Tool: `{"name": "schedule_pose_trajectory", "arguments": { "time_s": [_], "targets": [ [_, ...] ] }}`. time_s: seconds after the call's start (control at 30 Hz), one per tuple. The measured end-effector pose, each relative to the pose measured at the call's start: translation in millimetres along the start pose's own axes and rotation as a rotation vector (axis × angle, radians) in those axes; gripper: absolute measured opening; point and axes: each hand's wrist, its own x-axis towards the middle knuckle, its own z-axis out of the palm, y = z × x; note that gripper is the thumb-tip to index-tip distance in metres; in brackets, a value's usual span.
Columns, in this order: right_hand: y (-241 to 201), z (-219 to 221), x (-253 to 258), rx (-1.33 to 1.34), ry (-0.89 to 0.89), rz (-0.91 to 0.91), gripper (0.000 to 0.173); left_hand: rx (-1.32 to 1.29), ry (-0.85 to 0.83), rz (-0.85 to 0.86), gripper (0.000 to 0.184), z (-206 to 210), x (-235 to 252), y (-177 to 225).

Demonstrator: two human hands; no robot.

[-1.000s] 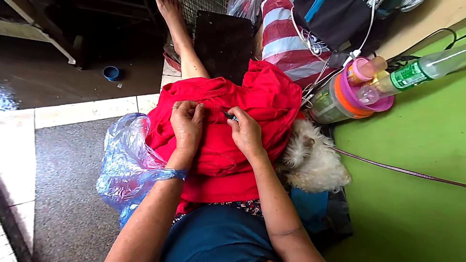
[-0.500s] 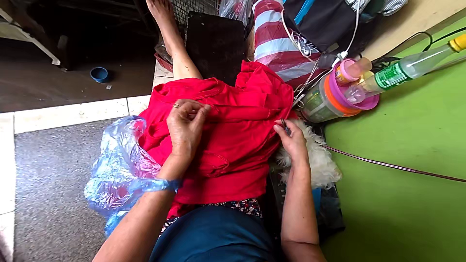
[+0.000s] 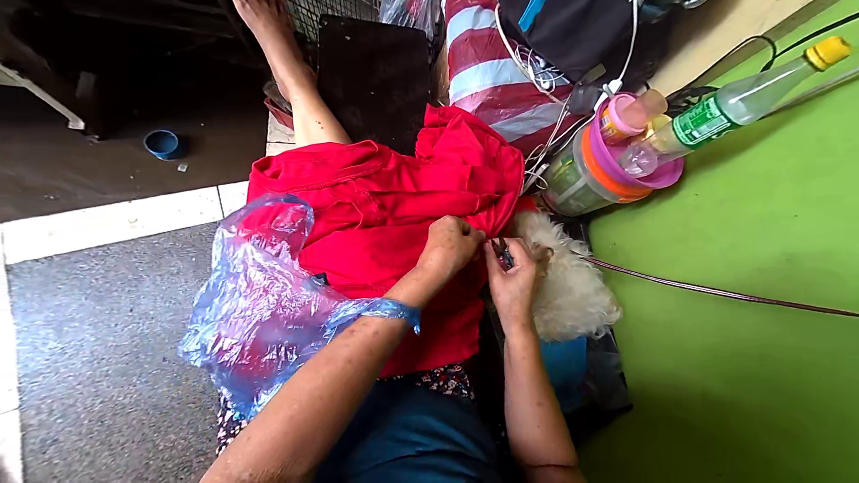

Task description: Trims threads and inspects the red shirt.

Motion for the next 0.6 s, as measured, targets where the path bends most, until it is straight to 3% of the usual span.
{"name": "schedule_pose_trajectory", "arguments": {
  "time_s": [0.2,0.37,0.6],
  "targets": [
    [2.0,2.7,-9.8,-0.017,-0.021,-0.134,0.015,0.016,-0.006,0.007,0.024,2.4,4.6,-10.0],
    [11.8,-16.9,-6.6,-0.068,-0.090,0.053,0.037,-0.066,-0.017,0.007,0.021,2.7,1.8,-19.4],
    [1.9,-18.6,-4.7,-0.365,-0.140,-0.093,0.022,-0.094,-0.014,0.016,0.021,4.1,-2.9,-22.2]
  ]
}}
